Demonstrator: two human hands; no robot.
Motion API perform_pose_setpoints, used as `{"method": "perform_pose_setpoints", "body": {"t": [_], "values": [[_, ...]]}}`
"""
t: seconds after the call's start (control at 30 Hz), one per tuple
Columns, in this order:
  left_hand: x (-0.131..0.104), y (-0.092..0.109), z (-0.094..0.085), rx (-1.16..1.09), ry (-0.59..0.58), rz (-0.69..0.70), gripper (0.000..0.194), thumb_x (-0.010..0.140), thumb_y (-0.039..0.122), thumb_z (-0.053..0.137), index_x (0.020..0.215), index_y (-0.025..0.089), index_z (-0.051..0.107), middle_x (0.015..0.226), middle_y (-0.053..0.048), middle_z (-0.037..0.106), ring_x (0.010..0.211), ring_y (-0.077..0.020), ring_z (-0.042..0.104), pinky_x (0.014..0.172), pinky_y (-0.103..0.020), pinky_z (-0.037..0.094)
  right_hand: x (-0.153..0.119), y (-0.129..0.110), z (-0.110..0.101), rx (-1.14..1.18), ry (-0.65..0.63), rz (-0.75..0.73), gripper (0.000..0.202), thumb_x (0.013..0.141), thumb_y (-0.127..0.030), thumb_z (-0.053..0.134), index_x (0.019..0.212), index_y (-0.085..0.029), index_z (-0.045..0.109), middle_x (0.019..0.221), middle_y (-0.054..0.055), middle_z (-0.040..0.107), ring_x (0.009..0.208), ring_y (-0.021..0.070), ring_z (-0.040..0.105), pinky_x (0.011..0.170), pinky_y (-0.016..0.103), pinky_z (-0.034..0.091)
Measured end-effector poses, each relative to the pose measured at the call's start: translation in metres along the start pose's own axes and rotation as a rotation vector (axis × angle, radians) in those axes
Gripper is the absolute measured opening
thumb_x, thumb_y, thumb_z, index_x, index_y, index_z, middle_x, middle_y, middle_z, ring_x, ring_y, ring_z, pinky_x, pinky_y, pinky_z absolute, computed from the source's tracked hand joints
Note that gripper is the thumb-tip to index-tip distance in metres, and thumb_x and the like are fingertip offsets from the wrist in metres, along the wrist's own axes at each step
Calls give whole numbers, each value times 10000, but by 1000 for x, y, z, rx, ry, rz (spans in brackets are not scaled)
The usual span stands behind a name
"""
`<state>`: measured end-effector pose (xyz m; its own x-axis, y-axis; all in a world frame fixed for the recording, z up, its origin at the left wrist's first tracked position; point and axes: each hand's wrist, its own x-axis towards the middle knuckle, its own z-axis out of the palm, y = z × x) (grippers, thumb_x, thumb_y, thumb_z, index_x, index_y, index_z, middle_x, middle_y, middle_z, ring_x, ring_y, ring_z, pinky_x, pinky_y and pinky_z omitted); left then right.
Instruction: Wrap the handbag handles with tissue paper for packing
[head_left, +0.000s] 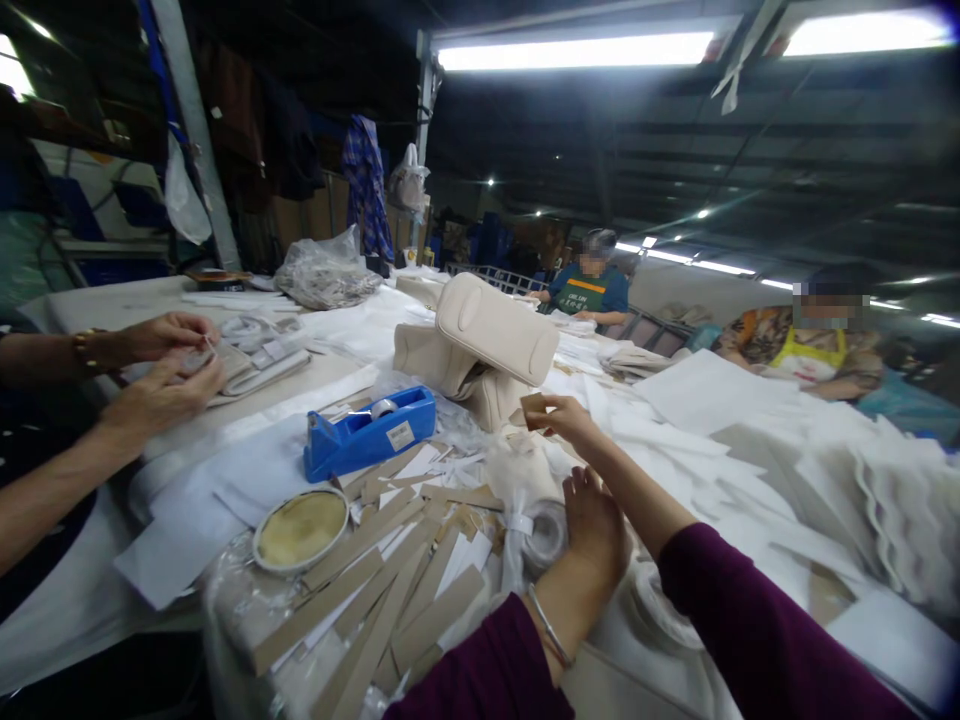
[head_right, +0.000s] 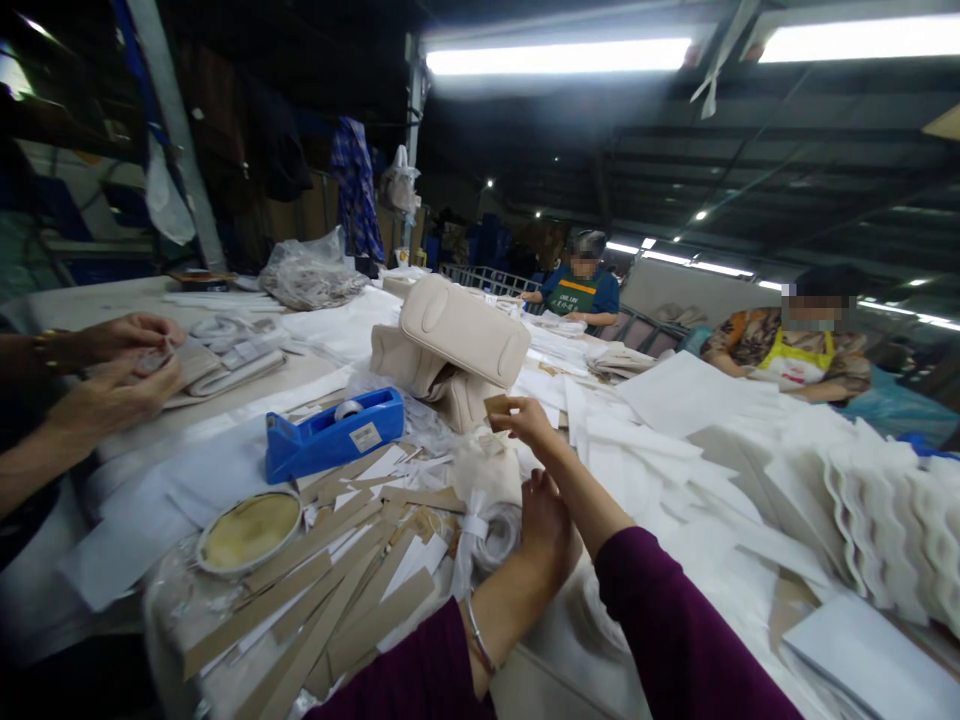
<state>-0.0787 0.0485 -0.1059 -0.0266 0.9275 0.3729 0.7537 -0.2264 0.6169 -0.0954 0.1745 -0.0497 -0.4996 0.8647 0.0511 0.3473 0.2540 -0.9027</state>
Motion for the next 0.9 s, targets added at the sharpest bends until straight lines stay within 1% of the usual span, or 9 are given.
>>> {"method": "perform_pose_setpoints", "body": {"t": [0.07,0.13,0.23,0.33,0.43,0.53,0.67,0.8,0.9], "values": [[0,3,-5,-91,91,31,314,774,113,469,1078,132,543,1119,-130,528,1060,-265,442,942,-393,374,-12,-10,-21,218,123,22,184,711,-281,694,820,-145,635,758,51,685,656,137,628,570,222,490],[0,6,-11,-213,173,65,226,797,105,454,995,166,546,1062,-92,544,1014,-217,477,916,-328,398,-28,-19,-39,384,195,44,145,765,-268,660,816,-140,615,797,79,693,686,145,648,602,238,523],[-1,11,-20,-393,290,85,154,880,153,382,947,208,510,947,-53,562,896,-169,535,815,-277,436,-54,-28,-59,503,300,44,96,803,-221,628,792,-134,591,778,83,690,675,138,654,611,235,545],[0,15,-26,-480,484,83,125,884,191,411,996,205,464,937,-61,539,893,-183,536,799,-303,442,-80,-34,-74,570,376,23,72,814,-199,619,816,-142,575,777,73,688,671,134,656,607,234,558],[5,13,-27,-509,631,61,255,858,198,469,1109,173,428,1029,-109,497,995,-229,493,848,-369,427,-103,-41,-87,618,421,10,60,819,-188,613,833,-147,571,782,68,687,668,130,656,607,230,564],[12,8,-23,-585,633,46,258,877,204,437,1132,166,444,1057,-121,478,1013,-232,476,847,-391,423,-122,-45,-95,639,439,9,64,839,-187,584,801,-135,578,774,73,683,643,118,645,596,221,562],[13,9,-18,-687,492,74,112,880,251,465,965,188,499,964,-69,497,870,-177,500,758,-325,448,-136,-45,-100,684,468,19,85,856,-171,550,785,-134,579,755,61,680,626,108,637,590,220,561],[7,19,-19,-623,444,149,251,789,302,626,972,195,491,947,-44,490,788,-150,477,739,-304,449,-142,-39,-100,744,473,33,53,853,-157,553,806,-140,571,725,48,676,625,107,640,595,214,560],[6,21,-20,-546,400,206,120,777,220,619,866,187,547,908,-42,496,816,-162,485,739,-302,441,-144,-35,-97,794,468,48,40,853,-152,554,814,-144,559,728,47,673,622,108,641,578,206,557]]}}
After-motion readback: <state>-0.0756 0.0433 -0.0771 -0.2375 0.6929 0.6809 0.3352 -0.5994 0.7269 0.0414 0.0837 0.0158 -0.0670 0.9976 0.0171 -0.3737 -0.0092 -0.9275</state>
